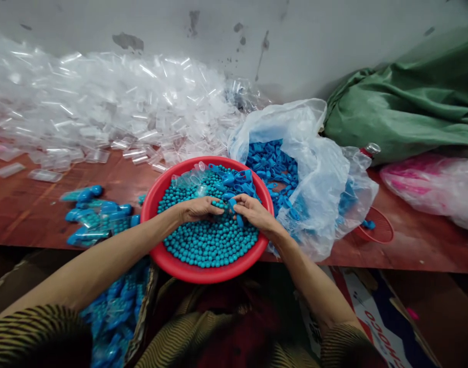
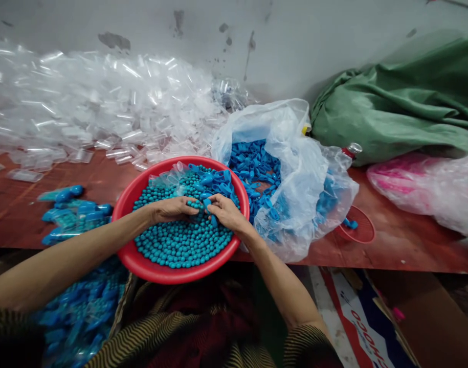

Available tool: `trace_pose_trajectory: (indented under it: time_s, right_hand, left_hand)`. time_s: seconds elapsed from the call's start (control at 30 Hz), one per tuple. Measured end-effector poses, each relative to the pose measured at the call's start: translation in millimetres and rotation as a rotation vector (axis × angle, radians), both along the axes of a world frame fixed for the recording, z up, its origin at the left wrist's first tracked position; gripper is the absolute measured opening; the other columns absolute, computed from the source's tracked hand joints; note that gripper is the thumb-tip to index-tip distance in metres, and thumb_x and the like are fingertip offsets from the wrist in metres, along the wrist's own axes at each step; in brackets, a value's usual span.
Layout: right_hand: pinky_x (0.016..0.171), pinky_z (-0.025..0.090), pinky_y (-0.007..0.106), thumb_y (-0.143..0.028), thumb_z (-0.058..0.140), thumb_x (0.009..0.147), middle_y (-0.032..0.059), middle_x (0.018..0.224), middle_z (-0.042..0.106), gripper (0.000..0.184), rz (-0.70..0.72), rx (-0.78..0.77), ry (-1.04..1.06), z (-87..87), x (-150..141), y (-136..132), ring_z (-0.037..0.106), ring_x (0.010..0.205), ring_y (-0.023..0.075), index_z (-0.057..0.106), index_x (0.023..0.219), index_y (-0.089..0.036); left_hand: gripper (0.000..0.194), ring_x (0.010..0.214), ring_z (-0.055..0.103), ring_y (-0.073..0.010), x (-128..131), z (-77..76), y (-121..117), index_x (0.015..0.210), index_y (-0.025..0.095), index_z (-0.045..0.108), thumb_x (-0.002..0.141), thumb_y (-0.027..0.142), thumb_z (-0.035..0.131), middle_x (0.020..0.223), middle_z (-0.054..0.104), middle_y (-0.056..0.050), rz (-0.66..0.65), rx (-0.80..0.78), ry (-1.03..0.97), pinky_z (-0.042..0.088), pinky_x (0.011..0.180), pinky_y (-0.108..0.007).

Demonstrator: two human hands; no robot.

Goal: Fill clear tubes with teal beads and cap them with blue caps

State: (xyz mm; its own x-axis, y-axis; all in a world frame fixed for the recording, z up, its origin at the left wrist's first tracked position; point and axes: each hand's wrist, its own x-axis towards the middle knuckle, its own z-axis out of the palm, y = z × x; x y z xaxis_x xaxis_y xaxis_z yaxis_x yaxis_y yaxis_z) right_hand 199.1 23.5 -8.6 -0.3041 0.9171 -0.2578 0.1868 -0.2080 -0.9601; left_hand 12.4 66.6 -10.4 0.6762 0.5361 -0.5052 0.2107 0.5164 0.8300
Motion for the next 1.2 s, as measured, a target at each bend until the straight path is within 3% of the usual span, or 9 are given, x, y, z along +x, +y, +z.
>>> trace_pose_trajectory:
  time_s: [0.13,0.33,0.47,0.63,0.77,0.93,1.1,1.2]
  right_hand:
    - [0.054,0.042,0.021,-0.024,0.051,0.080,-0.0037,0.065,0.055,0.021,0.011,0.094,-0.054,-2.9,1.0,-0.5,0.055,0.059,0.0106,0.055,0.099,-0.016]
    - [0.078,0.045,0.034,-0.024,0.050,0.085,0.0059,0.090,0.065,0.029,-0.067,0.454,-0.535,2.3,-8.2,-10.1,0.060,0.084,0.0198,0.057,0.112,-0.018]
    - [0.085,0.045,0.031,-0.022,0.050,0.087,0.0078,0.105,0.066,0.030,0.061,0.574,-0.493,4.7,-11.0,-16.4,0.060,0.096,0.0192,0.057,0.115,-0.017]
    - [0.088,0.044,0.036,-0.020,0.050,0.086,0.0099,0.109,0.065,0.029,0.102,0.540,-0.601,8.1,-1.7,-19.2,0.060,0.100,0.0220,0.058,0.114,-0.017]
    - [0.080,0.047,0.030,-0.017,0.049,0.085,0.0062,0.098,0.067,0.031,0.042,0.498,-0.419,17.5,-5.3,-21.4,0.062,0.089,0.0173,0.057,0.116,-0.017]
    - [0.068,0.047,0.026,-0.020,0.053,0.084,0.0007,0.078,0.066,0.023,-0.009,0.475,-0.284,16.4,-20.0,-25.3,0.060,0.068,0.0133,0.065,0.104,-0.019]
    - [0.061,0.047,0.025,-0.024,0.047,0.087,0.0012,0.069,0.063,0.027,-0.078,0.538,-0.297,8.9,-25.0,-32.9,0.056,0.057,0.0123,0.067,0.105,-0.019]
    - [0.057,0.047,0.024,-0.025,0.044,0.089,-0.0008,0.062,0.060,0.029,-0.041,0.455,-0.283,8.1,-24.0,-35.5,0.054,0.051,0.0109,0.067,0.106,-0.020]
  left_hand:
    - [0.030,0.060,0.050,-0.0096,-3.8,0.8,-5.5,0.075,0.013,0.060,0.056,0.030,0.077,0.067,0.057,0.002,0.045,-0.015,0.021,0.038,0.059,-0.025]
    - [0.032,0.059,0.043,-0.0089,-6.5,8.7,-21.4,0.070,0.013,0.060,0.059,0.039,0.073,0.061,0.052,0.004,0.118,0.206,0.145,0.032,0.059,-0.024]
    - [0.031,0.059,0.041,-0.0093,-7.0,16.1,-31.2,0.071,0.013,0.062,0.062,0.042,0.069,0.061,0.051,0.004,0.153,0.370,0.222,0.030,0.058,-0.024]
    - [0.032,0.069,0.052,-0.0127,-11.7,19.2,-37.3,0.080,0.013,0.065,0.062,0.040,0.069,0.072,0.061,0.001,0.253,0.327,0.148,0.038,0.069,-0.026]
    - [0.029,0.075,0.056,-0.0135,-11.2,20.8,-44.2,0.084,0.014,0.064,0.065,0.036,0.068,0.078,0.064,0.000,0.280,0.384,0.128,0.042,0.072,-0.027]
    - [0.025,0.047,0.052,-0.0086,-3.2,19.5,-57.5,0.083,0.016,0.049,0.074,0.038,0.058,0.060,0.056,0.005,0.256,0.339,0.031,0.042,0.047,-0.021]
    - [0.038,0.036,0.047,-0.0054,-1.4,13.8,-63.8,0.108,0.016,0.045,0.077,0.034,0.057,0.058,0.050,0.008,0.359,0.371,0.019,0.033,0.033,-0.016]
    - [0.047,0.036,0.047,-0.0049,-2.4,14.3,-65.6,0.122,0.015,0.042,0.078,0.028,0.054,0.059,0.050,0.008,0.335,0.387,0.036,0.033,0.032,-0.015]
